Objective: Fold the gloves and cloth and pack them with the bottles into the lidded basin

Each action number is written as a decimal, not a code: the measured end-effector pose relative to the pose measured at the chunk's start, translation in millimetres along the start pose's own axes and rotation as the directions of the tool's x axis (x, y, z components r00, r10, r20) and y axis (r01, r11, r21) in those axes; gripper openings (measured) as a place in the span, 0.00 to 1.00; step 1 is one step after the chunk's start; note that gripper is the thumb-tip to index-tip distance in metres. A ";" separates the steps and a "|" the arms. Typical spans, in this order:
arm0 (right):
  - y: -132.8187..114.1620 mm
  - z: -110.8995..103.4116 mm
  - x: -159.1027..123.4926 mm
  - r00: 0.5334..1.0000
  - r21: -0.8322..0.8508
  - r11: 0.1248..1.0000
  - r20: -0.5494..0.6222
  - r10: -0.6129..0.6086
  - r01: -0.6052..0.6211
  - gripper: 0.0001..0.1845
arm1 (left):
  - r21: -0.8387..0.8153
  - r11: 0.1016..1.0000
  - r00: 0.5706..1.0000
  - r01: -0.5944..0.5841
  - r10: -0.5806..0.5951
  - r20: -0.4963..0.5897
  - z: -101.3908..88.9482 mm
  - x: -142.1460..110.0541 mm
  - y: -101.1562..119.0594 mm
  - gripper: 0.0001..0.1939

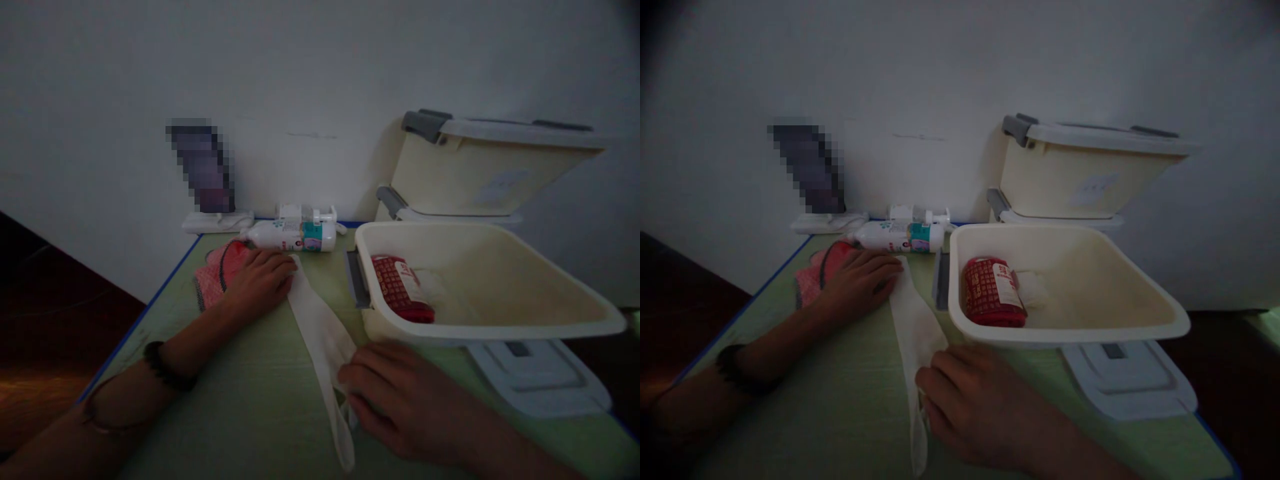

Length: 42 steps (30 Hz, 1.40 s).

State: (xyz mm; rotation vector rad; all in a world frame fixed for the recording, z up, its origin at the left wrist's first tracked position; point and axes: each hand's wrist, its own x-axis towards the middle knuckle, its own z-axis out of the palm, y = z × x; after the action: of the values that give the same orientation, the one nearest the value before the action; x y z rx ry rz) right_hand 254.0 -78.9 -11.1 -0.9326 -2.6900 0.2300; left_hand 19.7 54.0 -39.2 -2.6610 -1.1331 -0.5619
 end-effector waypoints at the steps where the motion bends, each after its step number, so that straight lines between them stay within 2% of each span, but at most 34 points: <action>1: 0.9 0.1 -6.2 0.999 -0.013 0.999 -0.004 0.044 -0.044 0.08 | -0.030 0.998 0.998 -0.058 0.058 -0.009 -2.9 0.4 2.9 0.11; 3: 3.1 2.0 -15.5 0.990 -0.014 0.990 0.018 0.138 -0.138 0.07 | -0.159 0.966 0.979 -0.204 0.202 -0.025 -10.4 -0.3 13.9 0.10; 5: 5.7 5.4 -20.5 0.981 0.005 0.982 0.046 0.188 -0.188 0.07 | -0.346 0.884 0.945 -0.315 0.326 -0.029 -19.2 -3.1 30.8 0.08; 8: 9.4 11.4 -22.5 0.984 0.029 0.983 0.031 0.178 -0.179 0.12 | -0.579 0.717 0.899 -0.389 0.433 -0.067 -30.7 -9.9 57.6 0.08; 11: 11.1 17.1 -23.0 0.993 0.053 0.992 -0.031 0.116 -0.114 0.16 | -0.649 0.651 0.867 -0.395 0.497 -0.029 -35.3 -15.4 72.2 0.12; 14: 11.1 21.5 -24.2 0.993 0.064 0.994 -0.073 0.089 -0.085 0.16 | -0.653 0.652 0.863 -0.386 0.506 -0.006 -33.8 -17.7 72.9 0.12; 19: 11.7 23.8 -23.2 0.994 0.037 0.997 -0.077 0.074 -0.071 0.06 | -0.603 0.674 0.851 -0.427 0.525 -0.016 -29.9 -18.1 71.9 0.10; 23: 12.6 22.9 -21.0 0.994 0.047 0.996 -0.083 0.076 -0.073 0.05 | -0.559 0.691 0.840 -0.459 0.542 -0.020 -28.1 -18.2 76.0 0.07; 26: 13.0 20.6 -22.0 0.989 0.111 0.989 -0.091 0.112 -0.102 0.06 | -0.585 0.692 0.867 -0.423 0.497 -0.038 -26.1 -18.0 76.7 0.07; 30: 13.6 14.9 -24.9 0.983 0.267 0.954 -0.087 0.162 -0.133 0.08 | -0.677 0.674 0.921 -0.296 0.390 -0.015 -21.7 -17.8 74.5 0.05; 33: 13.4 13.2 -26.1 0.967 0.385 0.903 -0.087 0.240 -0.190 0.07 | -0.721 0.660 0.958 -0.210 0.287 -0.016 -19.2 -18.0 73.7 0.03; 35: 12.9 14.5 -26.6 0.947 0.475 0.841 -0.044 0.318 -0.260 0.07 | -0.731 0.658 0.971 -0.182 0.238 -0.028 -18.9 -17.9 74.2 0.02; 37: 12.5 16.8 -27.1 0.922 0.601 0.738 -0.005 0.387 -0.306 0.09 | -0.727 0.662 0.973 -0.179 0.231 -0.030 -19.7 -17.6 74.9 0.03; 40: 12.9 19.0 -27.7 0.907 0.773 0.565 0.032 0.420 -0.289 0.11 | -0.724 0.664 0.967 -0.188 0.253 -0.019 -21.3 -17.1 75.6 0.03; 42: 13.6 18.8 -28.0 0.907 0.810 0.519 0.038 0.420 -0.274 0.12 | -0.725 0.663 0.965 -0.187 0.263 -0.007 -21.8 -17.1 75.6 0.03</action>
State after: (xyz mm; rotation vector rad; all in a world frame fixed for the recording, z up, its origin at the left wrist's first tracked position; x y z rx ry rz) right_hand 276.9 -86.8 -38.2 -1.0724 -1.8251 1.2800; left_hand 57.8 -16.1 -28.8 -3.4636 -0.6372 -1.0108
